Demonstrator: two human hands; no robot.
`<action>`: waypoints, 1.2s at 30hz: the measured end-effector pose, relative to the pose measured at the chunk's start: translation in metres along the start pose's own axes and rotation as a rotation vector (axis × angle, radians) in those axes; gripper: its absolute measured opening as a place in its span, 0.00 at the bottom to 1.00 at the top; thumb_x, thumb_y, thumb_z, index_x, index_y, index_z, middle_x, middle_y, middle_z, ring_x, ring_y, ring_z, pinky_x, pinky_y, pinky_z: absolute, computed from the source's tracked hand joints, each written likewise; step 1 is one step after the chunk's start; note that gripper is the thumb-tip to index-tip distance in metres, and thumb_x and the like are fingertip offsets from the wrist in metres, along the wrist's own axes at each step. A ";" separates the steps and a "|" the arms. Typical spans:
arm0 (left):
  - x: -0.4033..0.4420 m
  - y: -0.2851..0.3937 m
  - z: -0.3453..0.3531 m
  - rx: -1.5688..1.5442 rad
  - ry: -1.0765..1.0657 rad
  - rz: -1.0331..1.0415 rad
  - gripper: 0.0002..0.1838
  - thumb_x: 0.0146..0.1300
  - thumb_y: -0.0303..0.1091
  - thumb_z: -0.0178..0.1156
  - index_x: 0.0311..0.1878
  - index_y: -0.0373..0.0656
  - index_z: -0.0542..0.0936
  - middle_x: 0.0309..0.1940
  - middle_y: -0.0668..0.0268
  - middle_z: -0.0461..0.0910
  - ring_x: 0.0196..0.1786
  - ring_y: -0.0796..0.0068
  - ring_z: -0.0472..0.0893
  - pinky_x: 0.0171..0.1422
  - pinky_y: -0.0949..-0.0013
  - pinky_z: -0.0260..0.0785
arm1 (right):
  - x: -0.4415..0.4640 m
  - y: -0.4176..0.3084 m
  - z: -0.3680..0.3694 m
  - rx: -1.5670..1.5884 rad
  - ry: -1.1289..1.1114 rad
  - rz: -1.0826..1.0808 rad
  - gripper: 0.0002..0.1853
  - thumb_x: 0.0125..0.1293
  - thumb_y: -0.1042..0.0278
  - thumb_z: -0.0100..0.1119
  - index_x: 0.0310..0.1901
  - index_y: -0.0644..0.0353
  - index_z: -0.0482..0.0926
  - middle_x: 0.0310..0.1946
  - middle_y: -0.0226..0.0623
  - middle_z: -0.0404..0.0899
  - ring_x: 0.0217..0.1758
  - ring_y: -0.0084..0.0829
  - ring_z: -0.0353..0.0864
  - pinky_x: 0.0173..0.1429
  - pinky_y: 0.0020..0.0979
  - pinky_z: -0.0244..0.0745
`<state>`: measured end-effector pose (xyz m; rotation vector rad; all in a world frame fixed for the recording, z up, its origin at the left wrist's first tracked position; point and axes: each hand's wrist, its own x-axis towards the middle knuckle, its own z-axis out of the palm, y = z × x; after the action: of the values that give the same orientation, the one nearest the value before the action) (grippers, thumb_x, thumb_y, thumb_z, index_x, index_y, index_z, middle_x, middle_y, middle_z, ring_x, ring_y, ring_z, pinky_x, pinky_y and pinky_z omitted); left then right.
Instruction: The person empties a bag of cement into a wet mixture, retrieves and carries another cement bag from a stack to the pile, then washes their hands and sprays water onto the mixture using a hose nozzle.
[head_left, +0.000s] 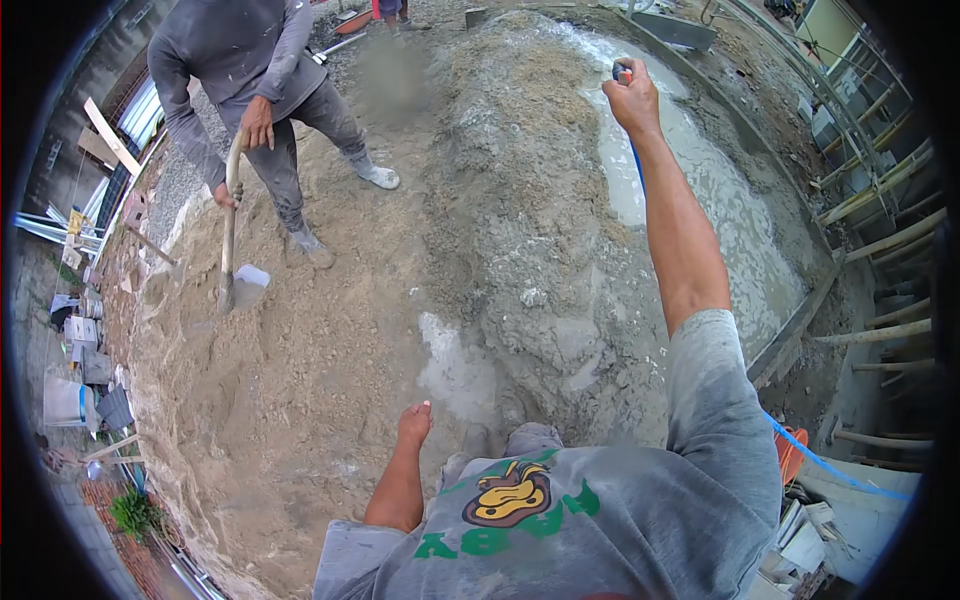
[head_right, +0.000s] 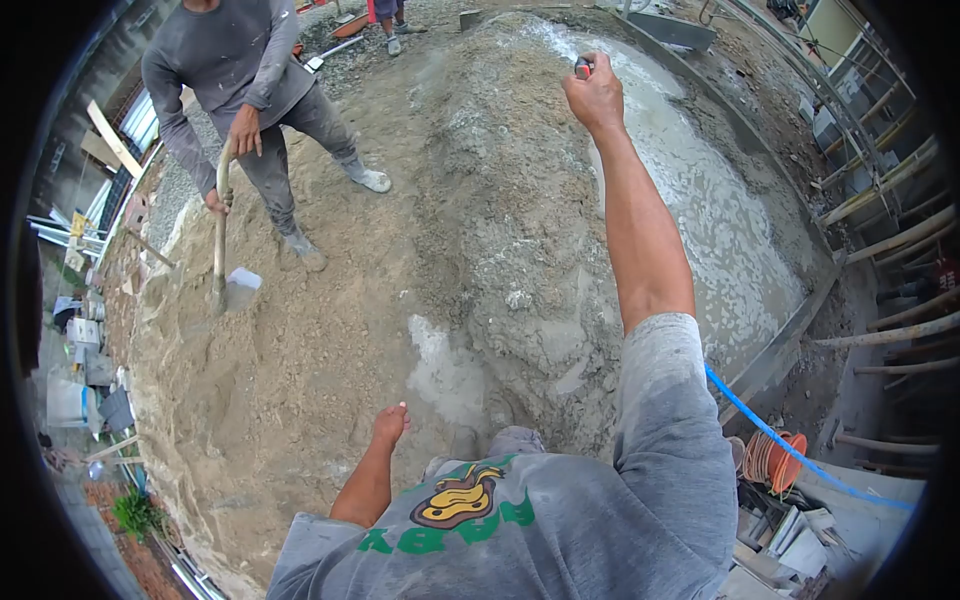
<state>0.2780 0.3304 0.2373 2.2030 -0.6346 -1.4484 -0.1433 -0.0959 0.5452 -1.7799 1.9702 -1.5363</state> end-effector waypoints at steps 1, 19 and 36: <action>-0.001 0.000 -0.001 0.014 -0.006 0.014 0.17 0.61 0.42 0.53 0.28 0.36 0.75 0.21 0.64 0.74 0.24 0.77 0.73 0.30 0.73 0.69 | 0.001 0.003 -0.002 -0.031 -0.005 0.015 0.21 0.46 0.63 0.56 0.44 0.58 0.70 0.36 0.48 0.78 0.41 0.46 0.77 0.46 0.37 0.71; 0.025 -0.036 -0.008 0.127 0.006 0.084 0.20 0.59 0.46 0.53 0.25 0.35 0.76 0.19 0.63 0.75 0.23 0.73 0.73 0.30 0.68 0.66 | 0.008 0.022 -0.045 0.152 0.033 -0.004 0.22 0.44 0.64 0.56 0.44 0.59 0.72 0.34 0.44 0.77 0.38 0.38 0.77 0.45 0.32 0.70; 0.004 -0.019 -0.016 0.104 -0.029 0.056 0.17 0.60 0.43 0.54 0.30 0.35 0.76 0.22 0.63 0.75 0.24 0.75 0.74 0.30 0.71 0.68 | 0.011 -0.029 -0.035 0.302 0.165 -0.081 0.21 0.44 0.65 0.57 0.42 0.62 0.73 0.34 0.43 0.77 0.38 0.36 0.77 0.46 0.31 0.70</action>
<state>0.2965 0.3454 0.2292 2.2270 -0.7914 -1.4517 -0.1483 -0.0790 0.5884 -1.6743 1.6322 -1.9428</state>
